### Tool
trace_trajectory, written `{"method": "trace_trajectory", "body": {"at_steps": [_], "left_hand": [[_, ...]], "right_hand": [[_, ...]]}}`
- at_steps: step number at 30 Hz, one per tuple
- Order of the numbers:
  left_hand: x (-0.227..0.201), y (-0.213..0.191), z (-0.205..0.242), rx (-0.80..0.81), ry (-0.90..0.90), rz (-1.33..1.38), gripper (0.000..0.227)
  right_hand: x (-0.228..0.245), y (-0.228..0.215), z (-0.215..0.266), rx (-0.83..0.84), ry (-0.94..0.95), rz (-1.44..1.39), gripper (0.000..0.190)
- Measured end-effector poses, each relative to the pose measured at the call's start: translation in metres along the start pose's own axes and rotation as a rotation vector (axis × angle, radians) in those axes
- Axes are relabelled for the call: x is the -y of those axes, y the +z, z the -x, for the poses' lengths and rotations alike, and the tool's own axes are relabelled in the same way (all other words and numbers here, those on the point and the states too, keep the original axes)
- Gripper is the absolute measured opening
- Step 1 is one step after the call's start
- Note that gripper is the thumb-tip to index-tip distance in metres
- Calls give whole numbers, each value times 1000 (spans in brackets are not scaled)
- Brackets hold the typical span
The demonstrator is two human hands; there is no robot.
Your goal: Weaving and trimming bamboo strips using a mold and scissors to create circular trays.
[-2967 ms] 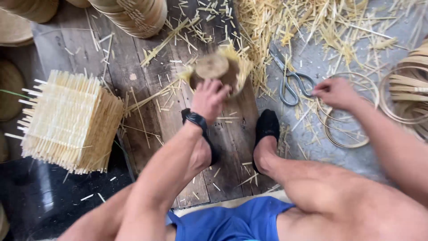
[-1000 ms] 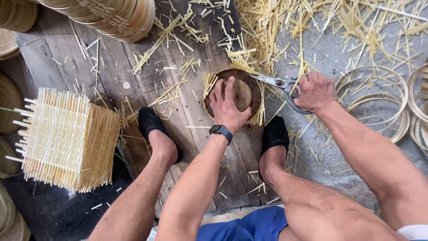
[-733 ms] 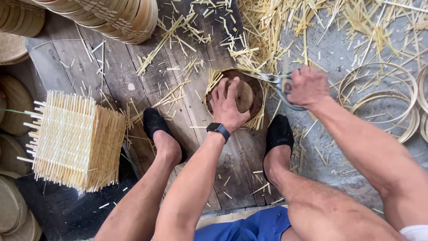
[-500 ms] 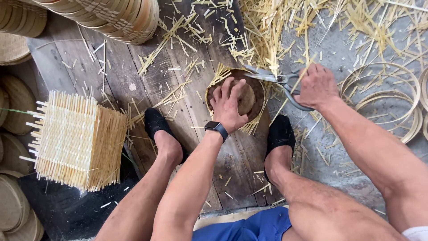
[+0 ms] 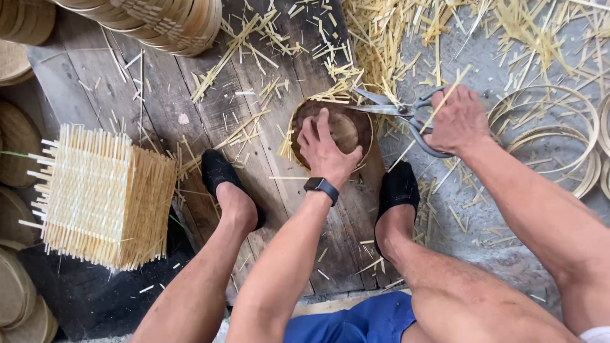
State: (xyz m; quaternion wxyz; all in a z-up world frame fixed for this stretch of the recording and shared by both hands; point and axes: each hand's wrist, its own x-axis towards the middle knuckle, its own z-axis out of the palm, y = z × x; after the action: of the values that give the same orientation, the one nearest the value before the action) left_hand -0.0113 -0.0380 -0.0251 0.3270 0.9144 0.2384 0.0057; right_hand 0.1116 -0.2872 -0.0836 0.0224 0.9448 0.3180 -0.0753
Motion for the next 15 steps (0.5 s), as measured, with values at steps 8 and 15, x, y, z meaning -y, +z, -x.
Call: {"method": "trace_trajectory", "body": {"at_steps": [8, 15], "left_hand": [[-4, -21, 1, 157, 197, -128, 104], [-5, 1, 11, 17, -24, -50, 108]], "right_hand": [[23, -20, -17, 18, 55, -118, 65], [8, 5, -10, -64, -50, -44, 46]]}}
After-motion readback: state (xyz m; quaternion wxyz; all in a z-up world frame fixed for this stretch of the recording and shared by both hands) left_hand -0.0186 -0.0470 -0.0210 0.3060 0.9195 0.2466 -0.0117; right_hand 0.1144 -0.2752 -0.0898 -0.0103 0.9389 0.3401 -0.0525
